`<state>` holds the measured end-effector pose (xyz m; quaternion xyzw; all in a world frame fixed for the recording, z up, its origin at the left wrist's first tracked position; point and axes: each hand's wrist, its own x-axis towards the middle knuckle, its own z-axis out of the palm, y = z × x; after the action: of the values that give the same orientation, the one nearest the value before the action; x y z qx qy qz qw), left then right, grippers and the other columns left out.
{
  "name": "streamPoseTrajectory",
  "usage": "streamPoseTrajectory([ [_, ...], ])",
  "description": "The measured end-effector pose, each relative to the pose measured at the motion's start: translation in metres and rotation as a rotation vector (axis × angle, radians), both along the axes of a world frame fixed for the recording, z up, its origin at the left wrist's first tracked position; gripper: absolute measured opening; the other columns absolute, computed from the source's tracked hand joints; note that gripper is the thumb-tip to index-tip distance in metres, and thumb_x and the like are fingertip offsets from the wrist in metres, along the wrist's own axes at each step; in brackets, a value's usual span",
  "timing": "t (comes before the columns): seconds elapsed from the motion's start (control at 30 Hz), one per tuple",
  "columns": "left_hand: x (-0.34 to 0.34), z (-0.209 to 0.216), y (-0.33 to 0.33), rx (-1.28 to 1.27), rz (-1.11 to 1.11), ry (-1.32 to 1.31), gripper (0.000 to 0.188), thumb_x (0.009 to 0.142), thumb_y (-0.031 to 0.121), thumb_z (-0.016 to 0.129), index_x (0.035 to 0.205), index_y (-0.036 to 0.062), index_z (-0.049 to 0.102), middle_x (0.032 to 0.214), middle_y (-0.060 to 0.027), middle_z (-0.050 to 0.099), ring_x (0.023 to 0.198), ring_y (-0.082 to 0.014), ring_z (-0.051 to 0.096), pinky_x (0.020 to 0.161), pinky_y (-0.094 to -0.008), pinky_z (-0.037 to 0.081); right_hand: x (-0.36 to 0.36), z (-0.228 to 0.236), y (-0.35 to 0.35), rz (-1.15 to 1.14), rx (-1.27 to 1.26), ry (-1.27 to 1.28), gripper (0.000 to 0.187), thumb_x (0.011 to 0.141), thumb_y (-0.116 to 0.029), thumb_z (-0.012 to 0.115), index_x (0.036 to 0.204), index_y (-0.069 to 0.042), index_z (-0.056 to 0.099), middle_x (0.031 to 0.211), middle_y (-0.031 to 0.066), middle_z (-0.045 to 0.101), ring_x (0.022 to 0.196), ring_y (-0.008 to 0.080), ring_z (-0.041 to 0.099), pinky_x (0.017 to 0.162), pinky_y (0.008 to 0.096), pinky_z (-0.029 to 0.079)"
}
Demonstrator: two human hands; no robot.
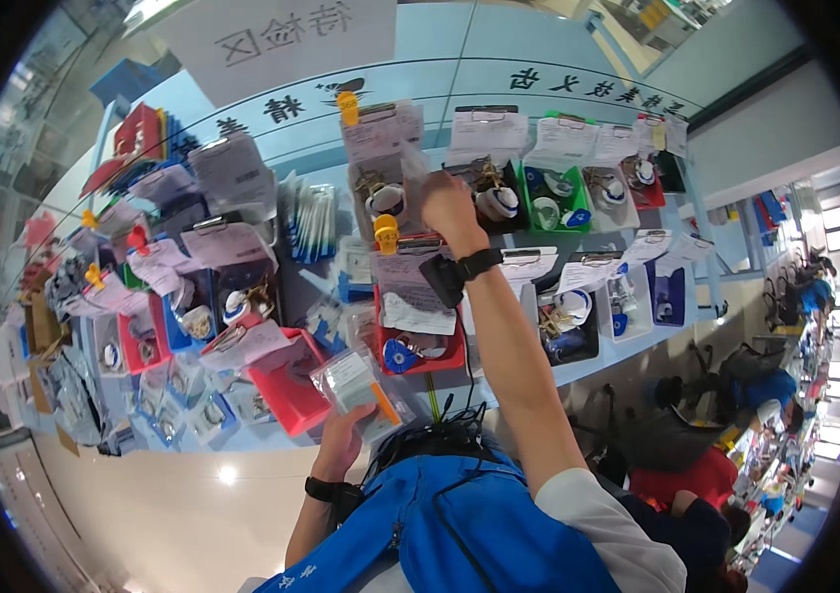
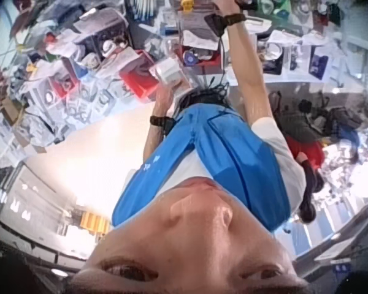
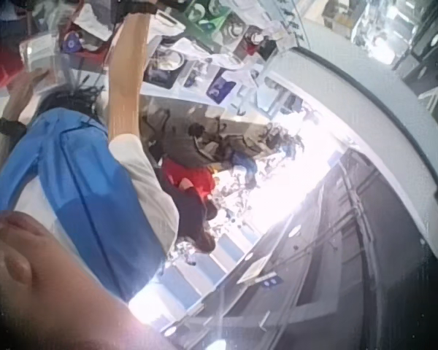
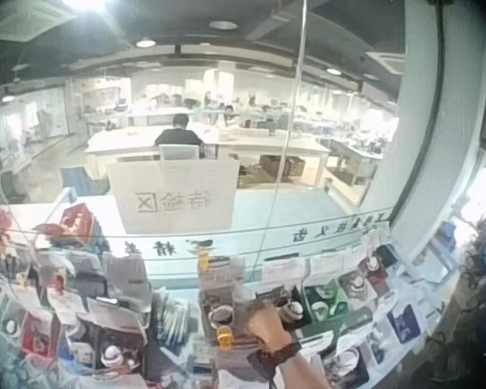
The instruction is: The person is sorting and organizing various medical or personal care products into labeled bins on a workbench in a manufacturing or assembly facility.
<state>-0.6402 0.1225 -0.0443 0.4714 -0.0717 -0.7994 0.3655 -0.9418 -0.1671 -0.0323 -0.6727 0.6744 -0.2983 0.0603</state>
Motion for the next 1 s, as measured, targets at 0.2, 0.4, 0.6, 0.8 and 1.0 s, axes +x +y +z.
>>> streamPoseTrajectory([
  [0.2, 0.002, 0.010, -0.015, 0.010, -0.039, -0.026, 0.052, 0.088, -0.002, 0.069, 0.137, 0.0000, 0.053, 0.127, -0.0105, 0.065, 0.115, -0.0242, 0.064, 0.104, -0.0387, 0.049, 0.014, 0.017, -0.016, -0.174, 0.306, -0.034, 0.029, 0.092, -0.025, 0.060, 0.102, 0.000, 0.070, 0.101, 0.0302, 0.070, 0.099, 0.0460, 0.068, 0.087, 0.0529, 0.054],
  [0.4, 0.006, -0.003, -0.014, 0.011, -0.056, -0.001, 0.052, 0.087, -0.001, 0.066, 0.137, -0.0003, 0.053, 0.131, -0.0113, 0.063, 0.119, -0.0244, 0.062, 0.106, -0.0395, 0.048, 0.023, 0.035, -0.001, -0.118, 0.448, -0.136, 0.050, 0.093, -0.034, 0.063, 0.129, 0.001, 0.064, 0.121, 0.0268, 0.069, 0.115, 0.0440, 0.065, 0.098, 0.0474, 0.052],
  [0.6, 0.023, 0.004, -0.022, -0.036, -0.070, 0.038, 0.046, 0.087, 0.003, 0.065, 0.132, -0.0013, 0.057, 0.128, -0.0088, 0.064, 0.117, -0.0215, 0.060, 0.102, -0.0357, 0.045, 0.031, 0.119, 0.105, -0.023, 0.155, -0.516, 0.034, 0.096, -0.016, 0.069, 0.127, -0.001, 0.065, 0.108, 0.0164, 0.074, 0.097, 0.0223, 0.072, 0.088, 0.0340, 0.055],
  [0.8, -0.011, 0.058, -0.023, -0.194, -0.189, 0.050, 0.040, 0.089, 0.005, 0.068, 0.129, -0.0021, 0.061, 0.120, -0.0090, 0.069, 0.107, -0.0189, 0.065, 0.095, -0.0328, 0.050, 0.040, 0.094, 0.254, 0.069, 0.565, -1.005, 0.043, 0.097, -0.024, 0.073, 0.130, 0.000, 0.060, 0.099, 0.0099, 0.073, 0.092, 0.0151, 0.069, 0.082, 0.0293, 0.054],
  [1.0, -0.079, 0.109, -0.011, -0.367, -0.433, -0.301, 0.036, 0.093, 0.009, 0.074, 0.126, -0.0030, 0.065, 0.116, -0.0107, 0.073, 0.104, -0.0162, 0.069, 0.092, -0.0321, 0.054, -0.006, 0.073, 0.318, 0.106, 0.809, -1.246, 0.037, 0.095, -0.032, 0.076, 0.111, 0.001, 0.069, 0.085, 0.0026, 0.069, 0.079, 0.0050, 0.060, 0.068, 0.0242, 0.048],
])
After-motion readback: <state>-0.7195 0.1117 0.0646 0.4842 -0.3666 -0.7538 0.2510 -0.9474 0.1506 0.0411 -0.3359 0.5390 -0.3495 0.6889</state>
